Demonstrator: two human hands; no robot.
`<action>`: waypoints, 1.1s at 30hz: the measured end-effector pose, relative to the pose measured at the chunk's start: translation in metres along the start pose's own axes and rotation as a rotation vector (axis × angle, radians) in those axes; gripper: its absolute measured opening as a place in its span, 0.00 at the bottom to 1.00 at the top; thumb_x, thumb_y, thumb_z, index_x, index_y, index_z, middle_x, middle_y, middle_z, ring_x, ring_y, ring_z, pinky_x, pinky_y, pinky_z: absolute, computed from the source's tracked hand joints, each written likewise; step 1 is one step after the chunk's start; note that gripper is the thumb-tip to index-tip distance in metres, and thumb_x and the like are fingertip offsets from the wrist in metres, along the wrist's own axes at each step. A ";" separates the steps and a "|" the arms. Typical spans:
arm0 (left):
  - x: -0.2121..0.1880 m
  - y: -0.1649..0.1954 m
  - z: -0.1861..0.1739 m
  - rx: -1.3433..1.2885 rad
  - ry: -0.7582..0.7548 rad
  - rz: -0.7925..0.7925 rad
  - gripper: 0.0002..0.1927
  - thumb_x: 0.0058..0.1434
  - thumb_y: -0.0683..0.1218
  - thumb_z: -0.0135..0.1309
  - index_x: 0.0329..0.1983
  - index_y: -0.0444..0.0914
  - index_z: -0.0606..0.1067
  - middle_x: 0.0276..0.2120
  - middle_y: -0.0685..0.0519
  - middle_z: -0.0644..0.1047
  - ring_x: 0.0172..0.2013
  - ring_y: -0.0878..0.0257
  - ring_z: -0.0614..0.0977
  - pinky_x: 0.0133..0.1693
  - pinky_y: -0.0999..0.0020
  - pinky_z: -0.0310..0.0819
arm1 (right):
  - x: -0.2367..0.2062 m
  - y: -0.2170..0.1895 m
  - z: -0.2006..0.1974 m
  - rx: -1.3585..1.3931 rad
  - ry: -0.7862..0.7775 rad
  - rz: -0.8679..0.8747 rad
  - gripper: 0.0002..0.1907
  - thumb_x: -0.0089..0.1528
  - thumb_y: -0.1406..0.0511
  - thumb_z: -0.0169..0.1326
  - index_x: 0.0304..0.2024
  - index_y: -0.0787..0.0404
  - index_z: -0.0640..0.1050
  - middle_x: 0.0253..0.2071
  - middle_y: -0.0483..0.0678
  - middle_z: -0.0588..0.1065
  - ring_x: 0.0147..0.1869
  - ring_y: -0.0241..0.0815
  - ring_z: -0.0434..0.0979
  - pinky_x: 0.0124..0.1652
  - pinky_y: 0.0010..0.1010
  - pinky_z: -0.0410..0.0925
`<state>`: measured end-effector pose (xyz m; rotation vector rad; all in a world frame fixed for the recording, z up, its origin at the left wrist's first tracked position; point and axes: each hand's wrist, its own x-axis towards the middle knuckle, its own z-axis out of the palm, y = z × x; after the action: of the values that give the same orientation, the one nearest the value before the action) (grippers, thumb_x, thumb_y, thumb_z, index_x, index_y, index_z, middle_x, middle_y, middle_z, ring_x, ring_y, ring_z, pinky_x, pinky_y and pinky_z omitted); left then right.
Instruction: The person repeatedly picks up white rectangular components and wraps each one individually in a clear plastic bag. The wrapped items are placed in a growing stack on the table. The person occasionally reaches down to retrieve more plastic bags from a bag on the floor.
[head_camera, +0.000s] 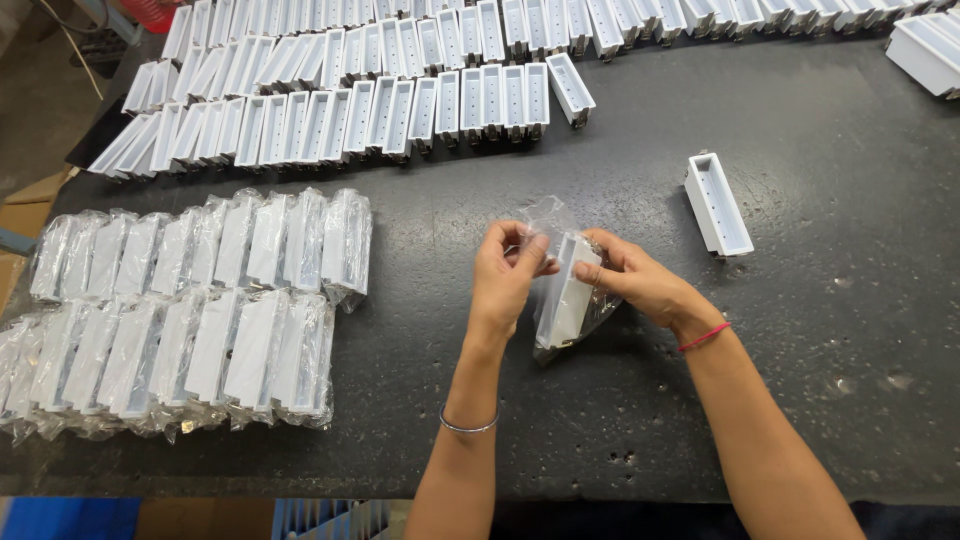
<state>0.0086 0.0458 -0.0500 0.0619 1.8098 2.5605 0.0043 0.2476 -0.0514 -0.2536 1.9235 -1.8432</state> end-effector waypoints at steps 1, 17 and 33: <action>0.000 -0.002 0.001 0.006 -0.035 -0.016 0.13 0.65 0.40 0.55 0.50 0.31 0.68 0.43 0.47 0.75 0.39 0.63 0.83 0.45 0.67 0.85 | 0.000 0.000 -0.001 0.003 0.003 -0.004 0.36 0.59 0.51 0.60 0.64 0.61 0.71 0.51 0.49 0.77 0.54 0.39 0.74 0.50 0.33 0.68; -0.017 0.021 0.024 0.341 -0.038 0.094 0.14 0.61 0.38 0.58 0.50 0.34 0.75 0.46 0.43 0.83 0.46 0.62 0.86 0.53 0.66 0.81 | -0.003 0.001 -0.007 0.024 -0.018 -0.113 0.31 0.63 0.51 0.58 0.62 0.61 0.71 0.52 0.48 0.75 0.58 0.38 0.73 0.55 0.36 0.69; -0.010 0.011 0.020 0.079 -0.126 -0.227 0.37 0.57 0.47 0.63 0.68 0.40 0.61 0.53 0.38 0.80 0.48 0.51 0.85 0.45 0.57 0.83 | -0.006 -0.004 -0.007 -0.271 0.016 -0.173 0.28 0.62 0.53 0.58 0.63 0.55 0.76 0.57 0.48 0.70 0.60 0.44 0.71 0.61 0.39 0.68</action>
<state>0.0191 0.0613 -0.0335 0.0165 1.7594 2.2791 0.0052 0.2560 -0.0460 -0.5074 2.2231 -1.6870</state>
